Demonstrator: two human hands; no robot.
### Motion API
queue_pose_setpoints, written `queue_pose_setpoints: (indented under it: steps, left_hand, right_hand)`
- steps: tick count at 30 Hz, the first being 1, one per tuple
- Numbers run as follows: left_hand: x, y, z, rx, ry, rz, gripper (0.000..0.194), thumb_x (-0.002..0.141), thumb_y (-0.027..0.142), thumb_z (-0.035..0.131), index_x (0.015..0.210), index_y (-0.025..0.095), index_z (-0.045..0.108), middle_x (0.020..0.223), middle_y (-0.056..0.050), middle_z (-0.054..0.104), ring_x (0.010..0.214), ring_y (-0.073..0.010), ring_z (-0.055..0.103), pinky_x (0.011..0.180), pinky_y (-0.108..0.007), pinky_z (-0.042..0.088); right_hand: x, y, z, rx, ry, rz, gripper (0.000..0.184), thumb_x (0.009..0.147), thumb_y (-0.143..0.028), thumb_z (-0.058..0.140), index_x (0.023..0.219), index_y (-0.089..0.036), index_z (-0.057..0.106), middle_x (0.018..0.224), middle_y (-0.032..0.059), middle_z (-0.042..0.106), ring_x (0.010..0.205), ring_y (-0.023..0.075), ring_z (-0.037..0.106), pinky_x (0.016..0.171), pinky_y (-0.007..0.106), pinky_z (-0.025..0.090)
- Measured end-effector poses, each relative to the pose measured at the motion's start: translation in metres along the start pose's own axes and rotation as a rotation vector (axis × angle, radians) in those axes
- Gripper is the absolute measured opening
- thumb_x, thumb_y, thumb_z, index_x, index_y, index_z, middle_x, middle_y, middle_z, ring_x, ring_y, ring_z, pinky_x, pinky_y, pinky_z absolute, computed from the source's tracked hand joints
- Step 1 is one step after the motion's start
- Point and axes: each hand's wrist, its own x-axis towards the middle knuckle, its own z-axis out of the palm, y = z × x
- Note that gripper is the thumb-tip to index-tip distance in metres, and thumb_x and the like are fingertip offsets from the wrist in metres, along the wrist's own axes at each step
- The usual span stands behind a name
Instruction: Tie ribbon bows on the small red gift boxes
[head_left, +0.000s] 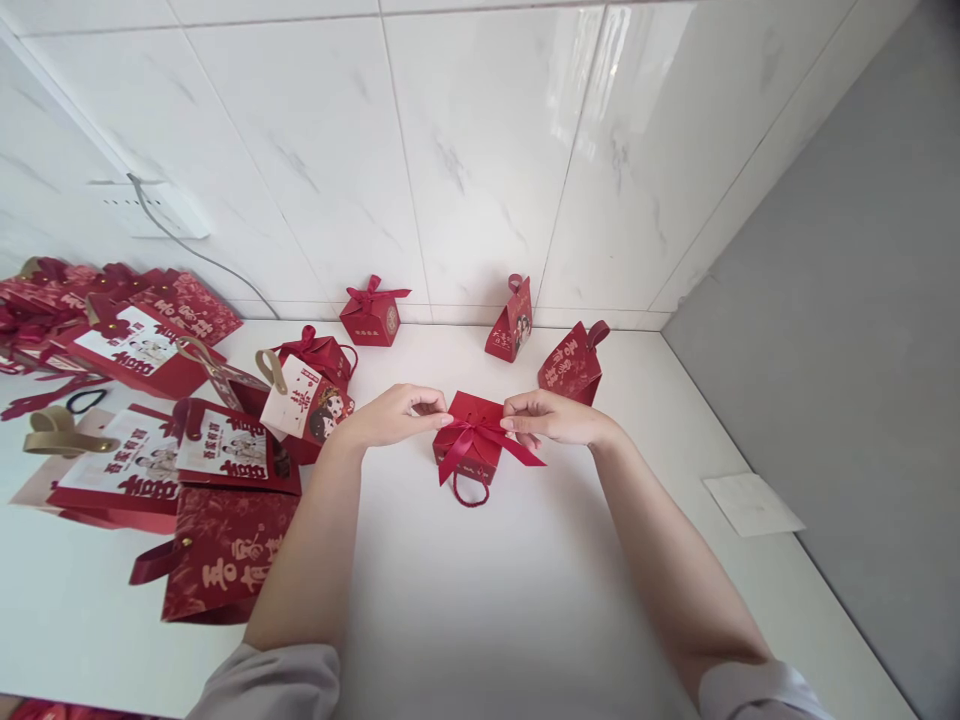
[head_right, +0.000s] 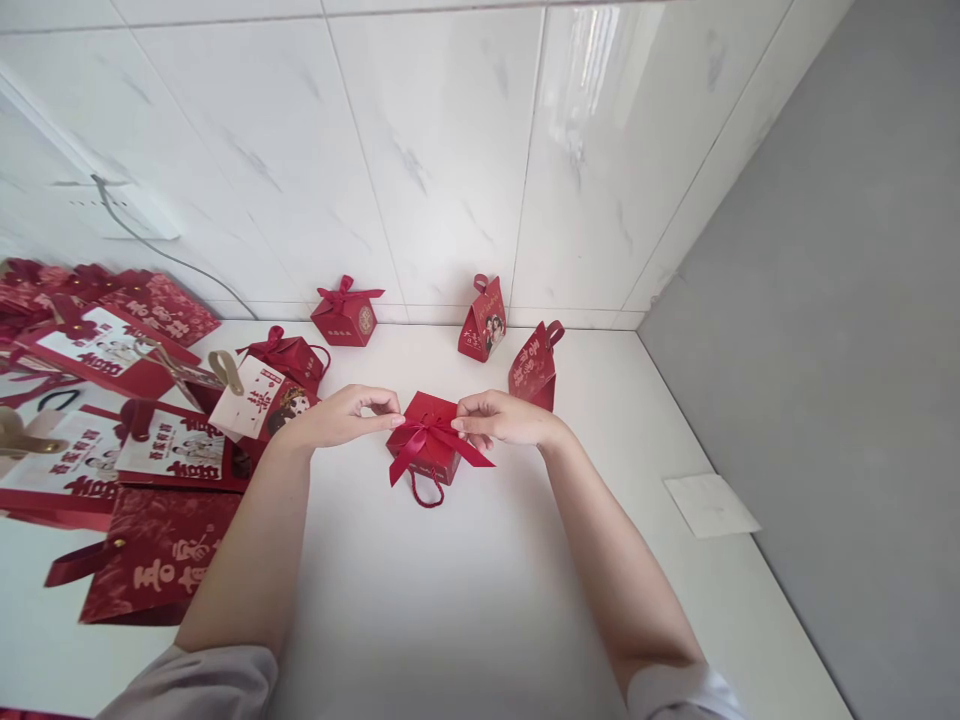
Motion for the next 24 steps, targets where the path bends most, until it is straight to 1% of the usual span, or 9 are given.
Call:
queue_pose_setpoints:
  steps: [3, 4, 5, 7, 9, 11, 14, 17, 24]
  left_hand:
    - [-0.007, 0.01, -0.001, -0.083, 0.054, -0.041, 0.04, 0.082, 0.049, 0.057, 0.113, 0.024, 0.059, 0.082, 0.0, 0.065, 0.074, -0.0144, 0.055, 0.067, -0.024, 0.041]
    - [-0.01, 0.011, -0.001, -0.081, 0.085, -0.075, 0.044, 0.082, 0.05, 0.057, 0.118, 0.025, 0.057, 0.083, 0.0, 0.067, 0.075, -0.0151, 0.057, 0.067, -0.024, 0.042]
    - [-0.013, 0.012, 0.0, -0.055, 0.121, -0.119, 0.043, 0.082, 0.052, 0.056, 0.115, 0.025, 0.059, 0.083, -0.001, 0.068, 0.075, -0.0158, 0.058, 0.066, -0.024, 0.041]
    - [-0.019, 0.01, 0.004, 0.04, 0.176, -0.226, 0.039, 0.081, 0.056, 0.054, 0.093, 0.021, 0.068, 0.078, -0.003, 0.068, 0.071, -0.0174, 0.058, 0.062, -0.025, 0.04]
    - [-0.024, 0.006, 0.013, 0.111, 0.165, -0.324, 0.043, 0.079, 0.058, 0.054, 0.069, 0.019, 0.069, 0.07, -0.004, 0.067, 0.064, -0.0178, 0.058, 0.056, -0.025, 0.037]
    - [-0.029, 0.001, 0.026, 0.08, 0.127, -0.368, 0.046, 0.077, 0.059, 0.056, 0.06, 0.018, 0.067, 0.062, -0.002, 0.064, 0.057, -0.0166, 0.055, 0.052, -0.025, 0.033]
    - [-0.032, -0.004, 0.048, -0.119, 0.183, -0.311, 0.048, 0.078, 0.059, 0.056, 0.059, 0.016, 0.066, 0.06, 0.0, 0.061, 0.058, -0.0151, 0.053, 0.054, -0.024, 0.034]
    - [-0.031, -0.008, 0.066, -0.316, 0.275, -0.277, 0.042, 0.079, 0.055, 0.058, 0.068, 0.016, 0.069, 0.066, 0.0, 0.063, 0.065, -0.0154, 0.054, 0.06, -0.024, 0.038]
    - [-0.028, -0.016, 0.084, -0.528, 0.318, -0.273, 0.033, 0.076, 0.049, 0.067, 0.086, 0.019, 0.075, 0.09, -0.004, 0.073, 0.086, -0.0203, 0.062, 0.078, -0.029, 0.045]
  right_hand:
    - [-0.004, -0.007, 0.002, -0.045, 0.033, 0.016, 0.037, 0.089, -0.052, 0.054, 0.075, -0.018, 0.054, 0.059, -0.0034, 0.052, 0.054, 0.01, 0.047, 0.054, 0.023, 0.037]
    - [-0.004, -0.009, 0.003, -0.075, 0.048, 0.017, 0.037, 0.089, -0.052, 0.054, 0.075, -0.018, 0.055, 0.058, -0.0037, 0.051, 0.054, 0.0096, 0.046, 0.053, 0.022, 0.036]
    - [-0.005, -0.011, 0.004, -0.108, 0.066, 0.018, 0.037, 0.088, -0.052, 0.054, 0.075, -0.018, 0.056, 0.057, -0.004, 0.05, 0.053, 0.0092, 0.045, 0.051, 0.021, 0.035]
    - [-0.004, -0.012, 0.005, -0.156, 0.086, 0.029, 0.036, 0.088, -0.051, 0.054, 0.075, -0.018, 0.057, 0.055, -0.004, 0.051, 0.052, 0.009, 0.045, 0.05, 0.021, 0.034]
    - [-0.003, -0.01, 0.005, -0.152, 0.088, 0.062, 0.035, 0.089, -0.05, 0.053, 0.077, -0.018, 0.057, 0.054, -0.0032, 0.055, 0.049, 0.0096, 0.047, 0.049, 0.021, 0.037]
    - [-0.002, -0.007, 0.005, -0.103, 0.091, 0.087, 0.034, 0.09, -0.05, 0.052, 0.079, -0.018, 0.056, 0.054, -0.002, 0.06, 0.046, 0.0101, 0.049, 0.048, 0.022, 0.04]
    - [0.002, -0.002, 0.005, -0.015, 0.114, 0.079, 0.036, 0.09, -0.052, 0.051, 0.077, -0.019, 0.052, 0.054, -0.0007, 0.063, 0.042, 0.0095, 0.049, 0.046, 0.022, 0.041]
    - [0.005, 0.003, 0.004, 0.047, 0.135, 0.086, 0.039, 0.088, -0.054, 0.054, 0.073, -0.018, 0.05, 0.054, 0.0007, 0.065, 0.04, 0.0097, 0.051, 0.044, 0.021, 0.04]
    - [0.012, 0.011, 0.001, 0.103, 0.136, 0.109, 0.041, 0.085, -0.056, 0.058, 0.072, -0.018, 0.051, 0.055, 0.0022, 0.067, 0.038, 0.01, 0.054, 0.043, 0.021, 0.041]
